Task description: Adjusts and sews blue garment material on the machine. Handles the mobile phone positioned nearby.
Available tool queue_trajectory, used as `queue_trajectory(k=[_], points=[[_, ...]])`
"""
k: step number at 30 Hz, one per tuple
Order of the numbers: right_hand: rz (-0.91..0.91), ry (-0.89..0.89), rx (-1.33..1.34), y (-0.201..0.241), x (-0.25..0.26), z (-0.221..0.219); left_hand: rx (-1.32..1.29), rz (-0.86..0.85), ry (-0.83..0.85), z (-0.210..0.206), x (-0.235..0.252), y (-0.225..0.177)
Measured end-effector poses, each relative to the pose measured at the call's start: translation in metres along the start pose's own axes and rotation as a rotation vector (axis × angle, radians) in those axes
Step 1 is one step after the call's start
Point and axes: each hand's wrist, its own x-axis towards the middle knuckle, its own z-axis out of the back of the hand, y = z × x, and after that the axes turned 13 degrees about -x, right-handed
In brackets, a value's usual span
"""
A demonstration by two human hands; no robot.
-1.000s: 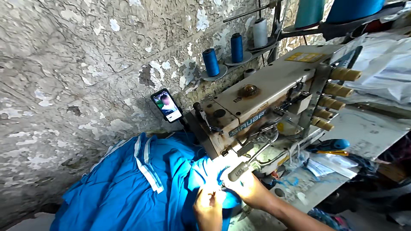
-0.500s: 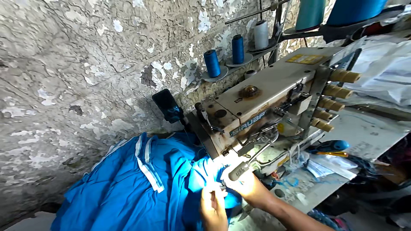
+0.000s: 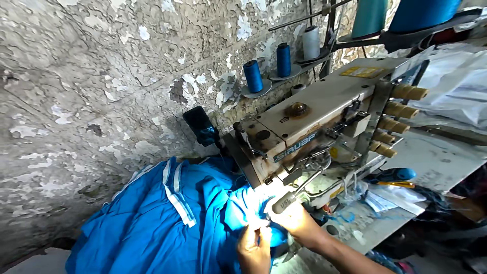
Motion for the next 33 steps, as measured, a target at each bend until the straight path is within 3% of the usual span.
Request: queue_trajectory(k=[7,12,22,28,33], points=[[0.029,-0.037,0.020,-0.003,0.000,-0.003,0.348,-0.152,-0.010,-0.004,0.001,-0.001],[0.071,-0.039,0.063,-0.007,0.000,-0.005,-0.085,0.042,-0.024,0.000,0.002,-0.003],[0.111,0.029,0.085,-0.009,-0.001,0.004,-0.560,0.513,-0.227,-0.012,0.008,-0.022],[0.134,0.053,0.106,-0.012,-0.001,0.007,-0.612,0.521,-0.219,-0.014,0.007,-0.023],[0.051,0.041,0.134,-0.008,-0.001,0.008,-0.350,0.457,-0.234,-0.019,0.011,-0.031]])
